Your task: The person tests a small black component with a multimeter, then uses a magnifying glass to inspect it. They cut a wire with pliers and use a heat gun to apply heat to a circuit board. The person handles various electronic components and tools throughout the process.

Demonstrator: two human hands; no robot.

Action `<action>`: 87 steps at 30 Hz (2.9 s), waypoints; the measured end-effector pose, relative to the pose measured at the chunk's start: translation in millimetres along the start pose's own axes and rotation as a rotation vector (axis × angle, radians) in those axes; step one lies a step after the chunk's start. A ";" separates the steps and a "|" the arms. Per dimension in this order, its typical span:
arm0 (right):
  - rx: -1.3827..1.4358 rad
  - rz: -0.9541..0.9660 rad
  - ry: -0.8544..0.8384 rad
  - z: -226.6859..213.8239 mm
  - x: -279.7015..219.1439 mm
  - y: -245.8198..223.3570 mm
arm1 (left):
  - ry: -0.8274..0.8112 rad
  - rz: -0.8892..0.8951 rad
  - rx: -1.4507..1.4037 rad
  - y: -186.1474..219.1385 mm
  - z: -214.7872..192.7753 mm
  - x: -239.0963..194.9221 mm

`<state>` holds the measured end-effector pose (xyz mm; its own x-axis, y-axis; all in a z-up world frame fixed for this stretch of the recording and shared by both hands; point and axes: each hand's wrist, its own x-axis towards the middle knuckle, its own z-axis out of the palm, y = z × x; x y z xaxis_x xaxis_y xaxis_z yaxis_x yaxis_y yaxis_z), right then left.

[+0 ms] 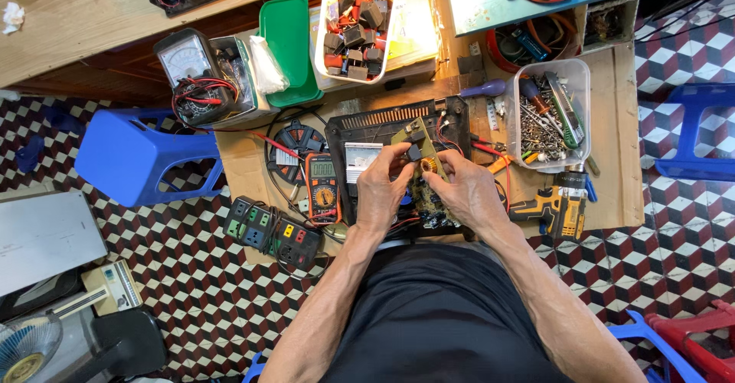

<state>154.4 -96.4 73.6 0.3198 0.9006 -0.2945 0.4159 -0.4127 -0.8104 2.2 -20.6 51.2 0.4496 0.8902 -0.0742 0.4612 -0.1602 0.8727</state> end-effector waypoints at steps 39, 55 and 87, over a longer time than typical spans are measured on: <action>-0.042 0.039 0.091 12.4 1.7 9.0 | 0.088 -0.199 -0.322 3.5 20.6 4.6; 0.000 0.064 0.089 7.9 -5.5 3.4 | 0.071 -0.295 -0.394 3.6 24.7 7.1; -0.180 -0.213 0.313 32.9 -6.4 4.7 | 0.194 -0.463 -0.834 -3.4 39.6 -12.3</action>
<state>126.3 -99.6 55.0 0.4425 0.8947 0.0612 0.6340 -0.2638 -0.7270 25.4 -47.9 30.1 0.1917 0.8556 -0.4808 -0.1634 0.5109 0.8440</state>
